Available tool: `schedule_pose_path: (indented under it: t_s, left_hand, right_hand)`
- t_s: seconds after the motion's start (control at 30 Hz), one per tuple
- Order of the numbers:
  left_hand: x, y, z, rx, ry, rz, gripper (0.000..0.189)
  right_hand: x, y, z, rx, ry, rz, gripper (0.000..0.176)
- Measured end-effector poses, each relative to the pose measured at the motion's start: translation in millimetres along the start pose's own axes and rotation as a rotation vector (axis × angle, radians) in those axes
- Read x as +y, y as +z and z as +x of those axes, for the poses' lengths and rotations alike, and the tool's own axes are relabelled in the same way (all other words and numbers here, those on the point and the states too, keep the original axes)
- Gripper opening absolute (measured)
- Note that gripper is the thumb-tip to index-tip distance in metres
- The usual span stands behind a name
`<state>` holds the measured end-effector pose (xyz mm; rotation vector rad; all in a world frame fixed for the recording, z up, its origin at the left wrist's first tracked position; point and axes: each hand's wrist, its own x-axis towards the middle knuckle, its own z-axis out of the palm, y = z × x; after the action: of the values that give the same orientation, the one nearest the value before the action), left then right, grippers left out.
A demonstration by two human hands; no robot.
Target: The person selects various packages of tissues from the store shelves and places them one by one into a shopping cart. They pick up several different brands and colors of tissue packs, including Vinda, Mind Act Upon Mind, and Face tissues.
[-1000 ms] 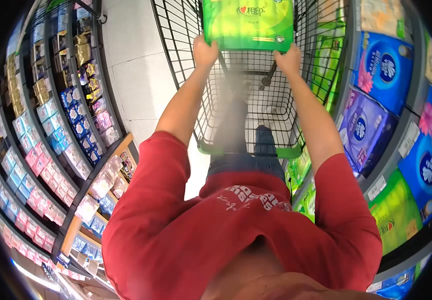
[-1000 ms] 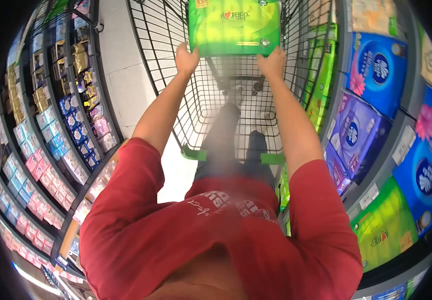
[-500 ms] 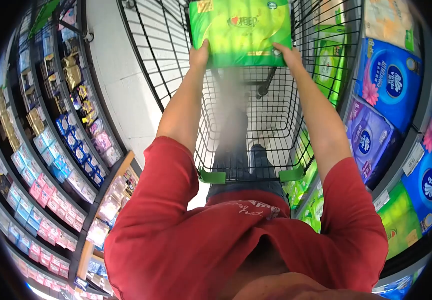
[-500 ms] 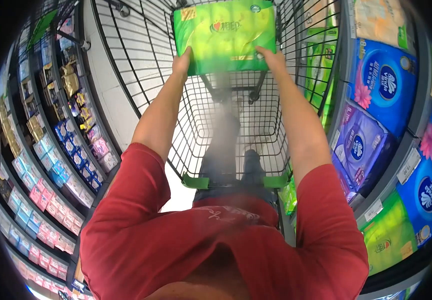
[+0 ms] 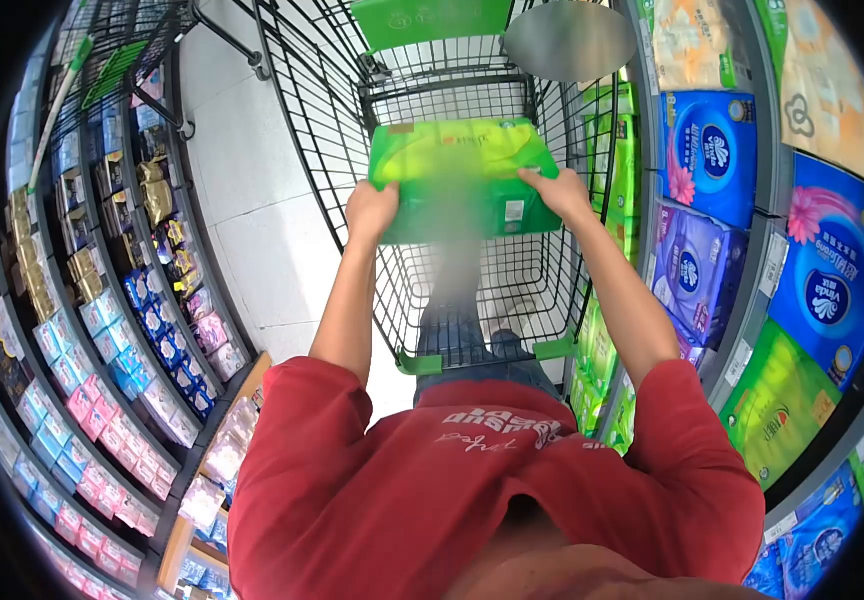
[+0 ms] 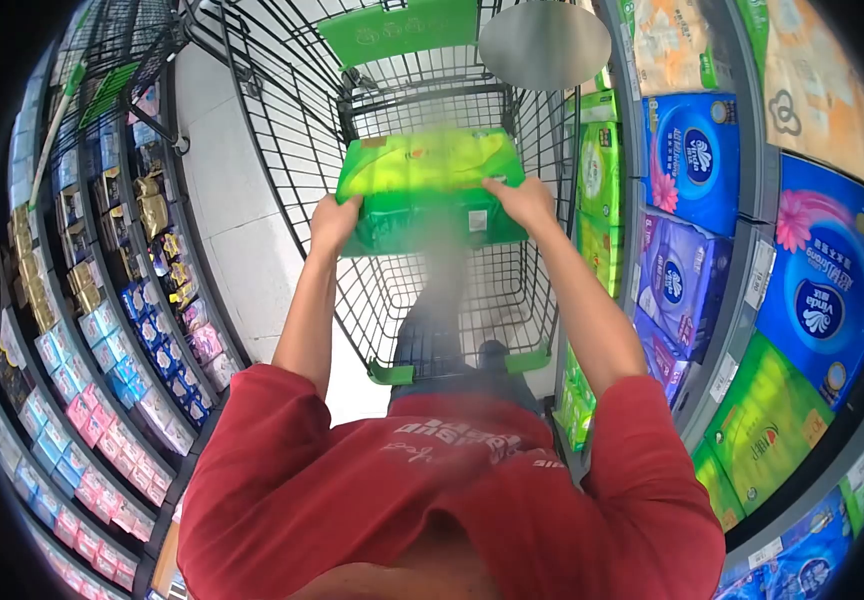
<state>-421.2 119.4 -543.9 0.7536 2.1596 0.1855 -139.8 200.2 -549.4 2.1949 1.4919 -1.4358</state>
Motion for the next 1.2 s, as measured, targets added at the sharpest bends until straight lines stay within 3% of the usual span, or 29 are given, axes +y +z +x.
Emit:
schedule_pose_path:
  t_s: [0.1,0.3,0.37,0.4,0.5,0.6,0.63,0.7,0.77,0.8,0.83,0.87,0.9,0.97,1.0,1.03,1.1,1.2]
  left_hand:
    - [10.7,-34.1,-46.8,0.074,0.069,0.001,0.043]
    - [52.9,-112.3,-121.1,0.234,0.254,-0.031,0.041]
    - [72.3,-146.3,-151.4,0.382,0.358,0.001,0.040]
    - [79.4,-163.4,-165.9,0.442,0.432,-0.043,0.041]
    - [102.1,-219.1,-231.2,0.654,0.629,-0.157,0.041]
    - [107.0,-252.1,-311.7,0.836,0.925,-0.484,0.033]
    - [108.5,-252.6,-349.1,0.916,0.908,-0.586,0.038]
    - [93.2,-260.2,-388.1,0.932,1.160,-0.803,0.041]
    - [96.3,-254.9,-415.6,0.879,1.179,-0.898,0.052]
    - [92.4,-258.4,-413.2,0.833,1.220,-0.897,0.052]
    - [86.7,-268.7,-395.0,0.651,1.263,-0.931,0.059]
    - [87.3,-274.1,-378.1,0.461,1.302,-0.954,0.067]
    - [93.5,-272.2,-368.8,0.398,1.345,-0.937,0.067]
    - [110.2,-256.4,-353.7,0.103,1.457,-0.864,0.073]
    - [118.8,-239.0,-347.5,0.021,1.540,-0.801,0.071]
    - [126.5,-218.7,-340.0,-0.056,1.622,-0.745,0.069]
    - [138.1,-174.0,-332.3,-0.332,1.497,-0.746,0.065]
    - [152.2,-104.5,-322.4,-0.590,1.343,-0.539,0.063]
  right_hand:
    - [1.7,-12.0,-28.0,-0.042,0.014,0.083,0.055]
    - [-33.3,-65.6,-82.6,-0.010,-0.162,0.286,0.047]
    - [-54.5,-91.7,-116.6,0.102,-0.375,0.350,0.047]
    - [-65.7,-106.3,-138.6,0.136,-0.389,0.366,0.047]
    - [-103.6,-153.2,-220.8,0.426,-0.710,0.389,0.048]
    - [-107.4,-182.4,-311.5,0.772,-0.978,0.529,0.047]
    - [-100.1,-190.3,-347.1,0.815,-1.003,0.543,0.047]
    - [-74.4,-192.3,-388.8,0.823,-1.024,0.643,0.053]
    - [-48.4,-186.6,-403.2,0.951,-1.342,0.875,0.068]
    - [-36.4,-190.4,-412.7,0.937,-1.385,0.814,0.081]
    - [-20.8,-193.4,-423.3,0.924,-1.416,0.756,0.095]
    - [-3.6,-200.7,-437.7,0.911,-1.287,0.624,0.111]
    - [13.7,-206.6,-446.2,0.979,-1.251,0.642,0.111]
    - [47.0,-214.6,-457.4,0.545,-1.340,0.820,0.114]
    - [67.1,-210.2,-451.2,0.502,-1.361,0.928,0.112]
    - [91.1,-206.9,-456.5,0.555,-1.340,0.951,0.112]
    - [144.2,-196.0,-475.0,0.627,-1.145,0.983,0.109]
    - [225.2,-168.0,-491.1,0.806,-0.926,0.932,0.108]
